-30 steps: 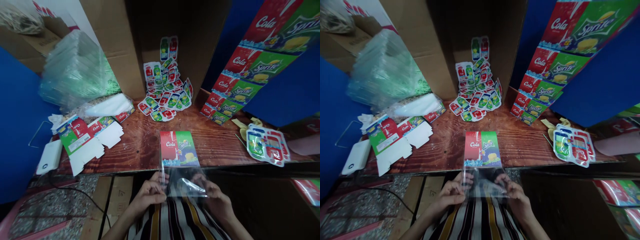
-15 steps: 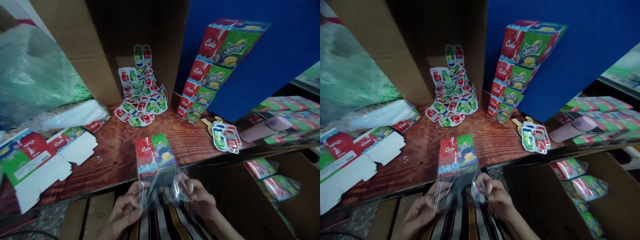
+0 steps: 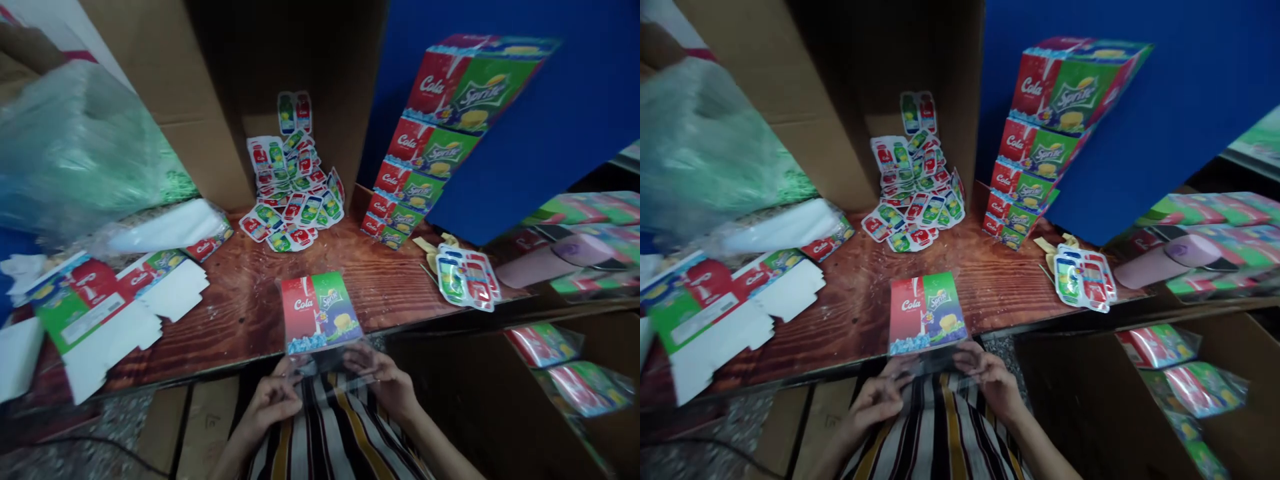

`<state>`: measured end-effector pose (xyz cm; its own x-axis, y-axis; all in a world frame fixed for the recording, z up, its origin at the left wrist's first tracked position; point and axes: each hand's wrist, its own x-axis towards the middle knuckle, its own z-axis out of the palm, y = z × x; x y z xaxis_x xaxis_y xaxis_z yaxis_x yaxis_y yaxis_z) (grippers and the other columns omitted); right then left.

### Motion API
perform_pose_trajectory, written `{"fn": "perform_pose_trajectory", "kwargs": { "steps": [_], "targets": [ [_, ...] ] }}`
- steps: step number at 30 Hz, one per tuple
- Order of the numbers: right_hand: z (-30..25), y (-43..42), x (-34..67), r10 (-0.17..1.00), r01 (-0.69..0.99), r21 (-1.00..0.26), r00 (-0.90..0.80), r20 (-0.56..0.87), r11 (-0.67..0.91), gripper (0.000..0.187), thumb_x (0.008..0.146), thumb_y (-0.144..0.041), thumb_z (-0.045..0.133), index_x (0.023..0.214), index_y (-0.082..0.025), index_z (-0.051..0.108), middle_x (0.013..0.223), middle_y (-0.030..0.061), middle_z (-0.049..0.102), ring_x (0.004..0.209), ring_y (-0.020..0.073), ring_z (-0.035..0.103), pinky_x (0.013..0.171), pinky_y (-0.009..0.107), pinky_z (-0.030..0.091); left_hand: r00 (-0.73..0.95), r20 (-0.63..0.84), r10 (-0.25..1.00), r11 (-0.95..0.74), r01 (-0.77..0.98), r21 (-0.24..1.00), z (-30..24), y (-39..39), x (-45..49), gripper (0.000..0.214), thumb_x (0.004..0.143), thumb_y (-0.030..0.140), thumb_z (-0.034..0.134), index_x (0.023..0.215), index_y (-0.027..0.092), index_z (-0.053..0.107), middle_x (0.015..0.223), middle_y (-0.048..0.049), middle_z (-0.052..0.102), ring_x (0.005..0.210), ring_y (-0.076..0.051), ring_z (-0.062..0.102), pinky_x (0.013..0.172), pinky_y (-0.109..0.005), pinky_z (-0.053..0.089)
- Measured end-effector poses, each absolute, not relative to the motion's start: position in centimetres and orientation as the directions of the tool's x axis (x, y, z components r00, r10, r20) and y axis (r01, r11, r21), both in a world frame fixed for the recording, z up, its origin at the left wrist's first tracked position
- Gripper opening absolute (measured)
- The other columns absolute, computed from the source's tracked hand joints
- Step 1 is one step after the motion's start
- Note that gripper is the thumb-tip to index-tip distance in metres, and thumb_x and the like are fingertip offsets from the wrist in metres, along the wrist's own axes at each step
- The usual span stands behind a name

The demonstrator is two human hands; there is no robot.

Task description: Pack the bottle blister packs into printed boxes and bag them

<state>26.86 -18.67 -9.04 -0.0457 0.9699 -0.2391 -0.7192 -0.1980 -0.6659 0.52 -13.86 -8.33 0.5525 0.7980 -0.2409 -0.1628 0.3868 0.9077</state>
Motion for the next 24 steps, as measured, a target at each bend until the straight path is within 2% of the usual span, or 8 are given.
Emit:
{"fn": "perform_pose_trajectory", "kwargs": {
  "steps": [4, 7, 10, 13, 16, 20, 24],
  "targets": [
    [-8.2, -18.6, 26.5, 0.968, -0.708, -0.669, -0.079, -0.239, -0.224, 0.01, 0.056, -0.017, 0.056, 0.059, -0.021, 0.064, 0.116, 0.0039, 0.066, 0.114, 0.0312, 0.056, 0.105, 0.05, 0.031, 0.569, -0.183, 0.801, 0.347, -0.193, 0.918, -7.5, -14.1, 0.4, 0.012, 0.068, 0.029, 0.077, 0.068, 0.019, 0.071, 0.138, -0.0064, 0.052, 0.135, -0.035, 0.037, 0.11, -0.054, 0.028],
    [-6.3, -18.6, 26.5, 0.972, -0.673, -0.71, -0.059, -0.228, -0.207, 0.004, 0.059, -0.021, 0.059, 0.058, -0.021, 0.063, 0.115, 0.0048, 0.066, 0.112, 0.031, 0.056, 0.106, 0.05, 0.031, 0.504, -0.174, 0.846, 0.327, -0.232, 0.916, -5.9, -14.0, 0.4, 0.01, 0.072, 0.029, 0.075, 0.071, 0.02, 0.071, 0.133, -0.0066, 0.056, 0.128, -0.032, 0.047, 0.108, -0.051, 0.032],
    [-3.9, -17.5, 26.8, 0.97, -0.62, -0.763, 0.012, -0.243, -0.183, 0.007, 0.063, -0.024, 0.065, 0.059, -0.021, 0.06, 0.107, 0.0056, 0.068, 0.104, 0.0305, 0.06, 0.102, 0.049, 0.036, 0.42, -0.197, 0.886, 0.304, -0.204, 0.931, -3.8, -12.9, 0.8, 0.011, 0.078, 0.029, 0.071, 0.074, 0.019, 0.069, 0.118, -0.0079, 0.065, 0.114, -0.027, 0.059, 0.104, -0.045, 0.037],
    [-1.9, -14.9, 26.8, 0.966, -0.564, -0.81, 0.081, -0.245, -0.158, 0.014, 0.071, -0.028, 0.067, 0.063, -0.021, 0.058, 0.089, 0.0049, 0.068, 0.092, 0.0272, 0.063, 0.093, 0.047, 0.043, 0.291, -0.16, 0.943, 0.234, -0.243, 0.941, -2.1, -10.3, 2.0, 0.017, 0.08, 0.031, 0.068, 0.071, 0.017, 0.065, 0.105, -0.0076, 0.07, 0.101, -0.024, 0.064, 0.096, -0.039, 0.043],
    [-1.0, -11.3, 26.6, 0.976, -0.51, -0.856, 0.128, -0.175, -0.086, 0.018, 0.079, -0.032, 0.065, 0.069, -0.023, 0.054, 0.074, 0.0008, 0.063, 0.084, 0.0227, 0.062, 0.085, 0.041, 0.046, 0.172, -0.104, 0.98, 0.157, -0.335, 0.929, -1.2, -7.0, 3.3, 0.019, 0.08, 0.033, 0.068, 0.072, 0.017, 0.062, 0.094, -0.0064, 0.073, 0.092, -0.021, 0.066, 0.092, -0.036, 0.046],
    [-1.8, -6.6, 27.2, 0.981, -0.372, -0.928, 0.187, -0.041, 0.032, 0.018, 0.085, -0.037, 0.062, 0.077, -0.025, 0.05, 0.07, -0.0028, 0.055, 0.074, 0.0172, 0.058, 0.076, 0.034, 0.046, 0.144, -0.082, 0.986, 0.138, -0.439, 0.888, -0.6, -3.2, 4.3, 0.02, 0.08, 0.034, 0.067, 0.075, 0.017, 0.057, 0.091, -0.0057, 0.073, 0.089, -0.019, 0.066, 0.089, -0.035, 0.046],
    [-3.5, -3.5, 28.1, 0.962, -0.028, -0.985, 0.22, 0.162, 0.172, 0.021, 0.087, -0.041, 0.059, 0.079, -0.024, 0.049, 0.078, -0.0003, 0.055, 0.074, 0.0158, 0.052, 0.073, 0.03, 0.042, 0.109, -0.04, 0.993, 0.081, -0.409, 0.909, -0.9, -1.0, 4.2, 0.023, 0.08, 0.035, 0.066, 0.073, 0.017, 0.054, 0.086, -0.0052, 0.072, 0.084, -0.018, 0.065, 0.085, -0.033, 0.046]
  ]
}}
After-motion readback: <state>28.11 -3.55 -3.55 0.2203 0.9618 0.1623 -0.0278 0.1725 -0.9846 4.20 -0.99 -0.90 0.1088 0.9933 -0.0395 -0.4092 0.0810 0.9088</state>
